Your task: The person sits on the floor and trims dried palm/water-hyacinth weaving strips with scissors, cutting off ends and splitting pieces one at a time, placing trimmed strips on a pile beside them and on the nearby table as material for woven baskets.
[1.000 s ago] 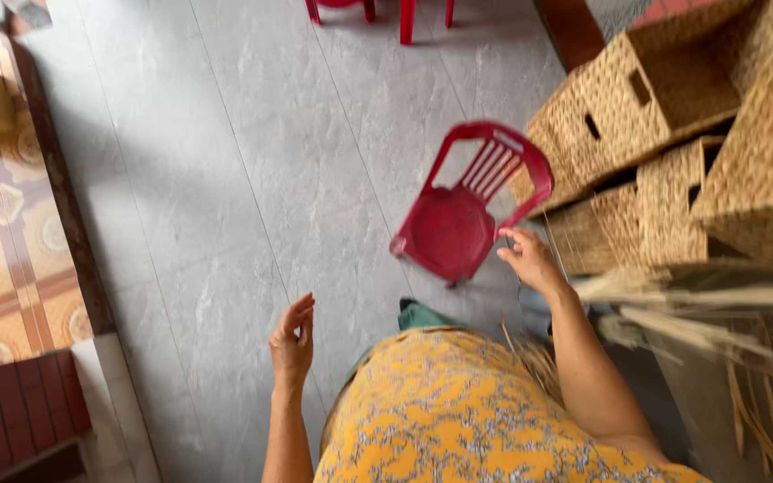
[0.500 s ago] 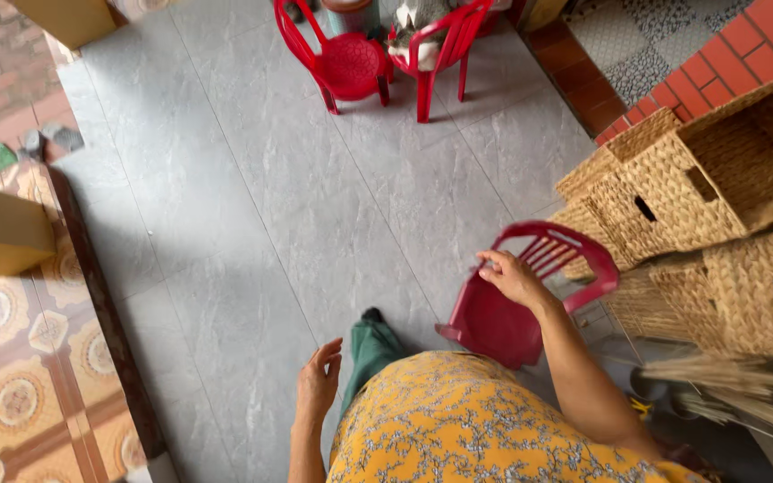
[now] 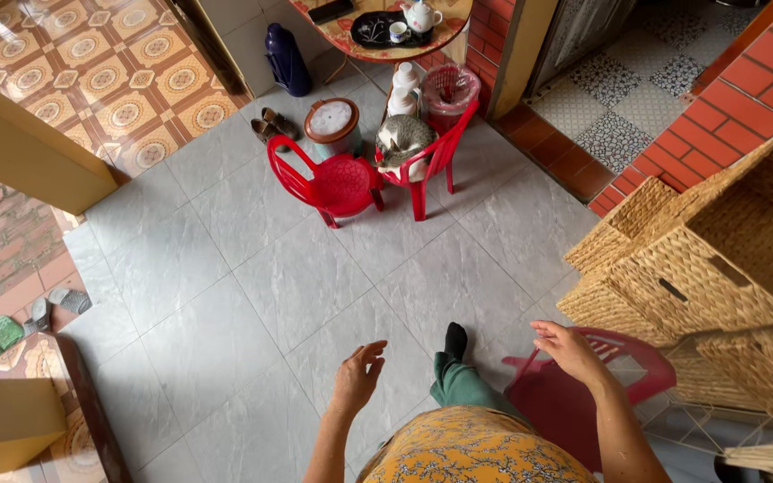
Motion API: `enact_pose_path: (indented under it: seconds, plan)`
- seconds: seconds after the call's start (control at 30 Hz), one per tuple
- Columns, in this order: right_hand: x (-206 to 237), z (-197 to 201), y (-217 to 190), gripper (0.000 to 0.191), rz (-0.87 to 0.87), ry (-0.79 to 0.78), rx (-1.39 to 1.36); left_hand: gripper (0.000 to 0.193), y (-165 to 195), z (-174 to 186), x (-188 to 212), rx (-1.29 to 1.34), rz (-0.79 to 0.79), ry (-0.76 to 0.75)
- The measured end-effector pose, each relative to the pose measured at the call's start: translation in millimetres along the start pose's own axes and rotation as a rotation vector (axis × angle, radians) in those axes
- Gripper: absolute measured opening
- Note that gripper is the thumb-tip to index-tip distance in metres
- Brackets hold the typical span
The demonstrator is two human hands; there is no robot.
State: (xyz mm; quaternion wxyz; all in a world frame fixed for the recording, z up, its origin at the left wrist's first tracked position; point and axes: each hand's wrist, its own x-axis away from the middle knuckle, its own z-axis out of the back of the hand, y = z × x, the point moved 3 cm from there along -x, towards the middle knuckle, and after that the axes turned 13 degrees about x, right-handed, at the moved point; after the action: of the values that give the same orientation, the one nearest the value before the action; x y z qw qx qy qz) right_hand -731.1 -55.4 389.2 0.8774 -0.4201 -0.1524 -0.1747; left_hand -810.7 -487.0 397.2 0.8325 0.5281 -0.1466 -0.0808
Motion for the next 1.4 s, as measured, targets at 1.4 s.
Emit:
enact_pose_path:
  seconds: [1.4]
  plan:
    - [-718.4,340.1,-199.3,0.038,0.26,-0.015,-0.249,0.033,189.4,-80.7,-641.4,0.008,0.048,0.034]
